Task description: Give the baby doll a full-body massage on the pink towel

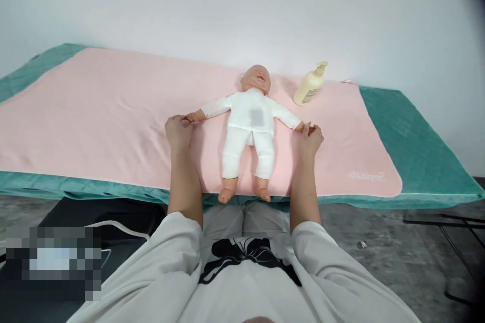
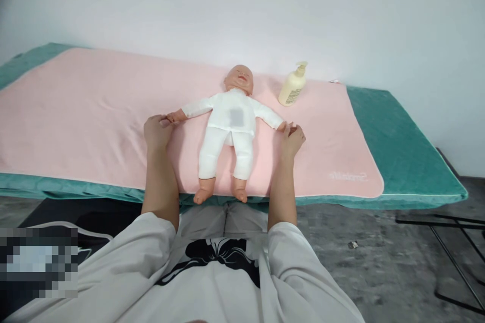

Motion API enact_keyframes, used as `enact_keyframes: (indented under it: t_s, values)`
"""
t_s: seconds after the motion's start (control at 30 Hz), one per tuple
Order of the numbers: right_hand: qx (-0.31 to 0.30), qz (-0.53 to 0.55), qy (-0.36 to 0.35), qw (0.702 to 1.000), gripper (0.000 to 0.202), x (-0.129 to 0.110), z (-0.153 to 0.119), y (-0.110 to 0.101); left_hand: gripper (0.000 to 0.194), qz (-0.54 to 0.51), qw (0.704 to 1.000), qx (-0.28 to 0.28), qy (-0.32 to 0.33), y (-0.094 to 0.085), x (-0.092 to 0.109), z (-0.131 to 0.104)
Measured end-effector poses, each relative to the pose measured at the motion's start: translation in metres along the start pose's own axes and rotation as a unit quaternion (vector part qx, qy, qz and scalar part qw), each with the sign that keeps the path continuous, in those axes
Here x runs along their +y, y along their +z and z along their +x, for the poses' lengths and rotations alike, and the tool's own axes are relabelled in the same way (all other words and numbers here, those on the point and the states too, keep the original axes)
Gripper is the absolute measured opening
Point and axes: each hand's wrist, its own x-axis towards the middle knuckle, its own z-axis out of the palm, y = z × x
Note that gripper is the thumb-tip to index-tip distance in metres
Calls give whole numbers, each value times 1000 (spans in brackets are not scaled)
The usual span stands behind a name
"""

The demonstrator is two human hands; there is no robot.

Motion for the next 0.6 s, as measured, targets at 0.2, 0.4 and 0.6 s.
enact_keyframes:
  t_s: [0.2, 0.4, 0.6]
  values:
    - [35, 142, -40, 988, 50, -2, -5, 13, 36, -73, 994, 84, -17, 3, 35, -16]
    - [75, 169, -215, 959, 44, -27, -21, 22, 49, -117, 977, 108, 144, 18, 69, -29]
    - [48, 154, -359, 919, 35, -45, -40, 30, 48, -61, 958, 67, 273, 37, 98, -41]
